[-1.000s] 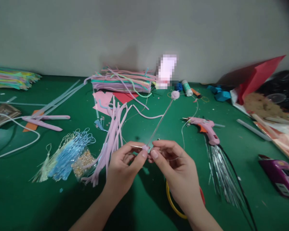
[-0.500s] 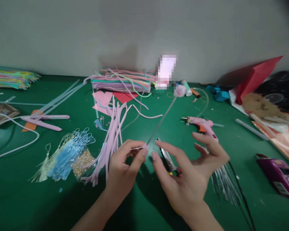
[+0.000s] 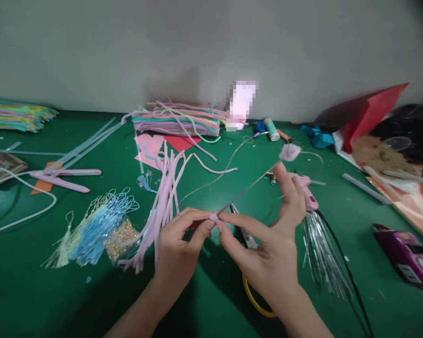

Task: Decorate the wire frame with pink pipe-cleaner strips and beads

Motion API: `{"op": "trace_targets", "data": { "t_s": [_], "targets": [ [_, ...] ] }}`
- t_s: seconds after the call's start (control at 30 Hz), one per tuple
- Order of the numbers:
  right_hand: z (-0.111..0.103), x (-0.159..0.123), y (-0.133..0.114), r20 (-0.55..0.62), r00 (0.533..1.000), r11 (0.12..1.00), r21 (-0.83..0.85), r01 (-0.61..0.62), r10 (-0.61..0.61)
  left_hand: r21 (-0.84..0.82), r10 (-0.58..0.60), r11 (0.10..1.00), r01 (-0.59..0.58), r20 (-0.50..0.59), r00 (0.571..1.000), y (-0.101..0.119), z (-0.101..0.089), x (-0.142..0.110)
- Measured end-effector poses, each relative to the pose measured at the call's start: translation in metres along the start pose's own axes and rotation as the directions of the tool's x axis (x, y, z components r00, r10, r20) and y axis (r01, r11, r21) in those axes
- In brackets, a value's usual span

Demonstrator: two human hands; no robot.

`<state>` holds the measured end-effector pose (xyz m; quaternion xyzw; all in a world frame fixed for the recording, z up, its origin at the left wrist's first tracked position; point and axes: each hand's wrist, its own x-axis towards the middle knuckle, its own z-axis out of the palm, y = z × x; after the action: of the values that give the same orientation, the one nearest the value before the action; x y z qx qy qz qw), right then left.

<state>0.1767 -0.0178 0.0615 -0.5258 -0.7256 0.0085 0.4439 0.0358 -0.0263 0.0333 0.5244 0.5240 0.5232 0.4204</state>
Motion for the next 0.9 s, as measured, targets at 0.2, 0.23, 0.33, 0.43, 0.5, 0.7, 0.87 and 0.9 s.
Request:
{"op": "trace_targets", "data": {
  "t_s": [0.2,0.23,0.33,0.43,0.5,0.7,0.87,0.9],
  "targets": [
    [-0.0029,-0.0024,0.0017,0.085,0.993,0.995,0.050,-0.092,0.087,-0.035,-0.070,0.997,0.070,-0.006,0.998,0.0053,0.0011,0.0010],
    [-0.0036,-0.0028,0.0017,0.102,0.990,0.993,0.056,-0.108,0.102,-0.046,-0.088,0.995,0.087,-0.003,0.996,0.0059,0.0014,0.0009],
    [-0.0049,-0.0028,0.0016,0.135,0.983,0.990,0.054,-0.129,0.121,-0.087,-0.133,0.987,0.133,0.008,0.991,0.0065,0.0020,0.0008],
    [-0.0042,-0.0018,0.0019,0.132,0.985,0.992,0.047,-0.117,0.110,-0.112,-0.154,0.982,0.155,0.016,0.988,0.0067,0.0019,0.0009],
    [-0.0031,-0.0011,0.0023,0.129,0.986,0.993,0.049,-0.109,0.102,-0.118,-0.163,0.979,0.164,0.022,0.986,0.0070,0.0016,0.0009],
    [-0.0032,-0.0016,0.0033,0.159,0.980,0.987,0.090,-0.136,0.121,-0.122,-0.174,0.976,0.181,0.060,0.983,0.0078,0.0005,0.0011],
    [-0.0053,-0.0021,0.0033,0.164,0.978,0.985,0.096,-0.146,0.129,-0.118,-0.166,0.978,0.174,0.077,0.983,0.0075,-0.0002,0.0011],
    [-0.0052,-0.0021,0.0033,0.164,0.978,0.984,0.096,-0.148,0.131,-0.115,-0.171,0.977,0.179,0.074,0.982,0.0075,-0.0001,0.0012]
  ]
}}
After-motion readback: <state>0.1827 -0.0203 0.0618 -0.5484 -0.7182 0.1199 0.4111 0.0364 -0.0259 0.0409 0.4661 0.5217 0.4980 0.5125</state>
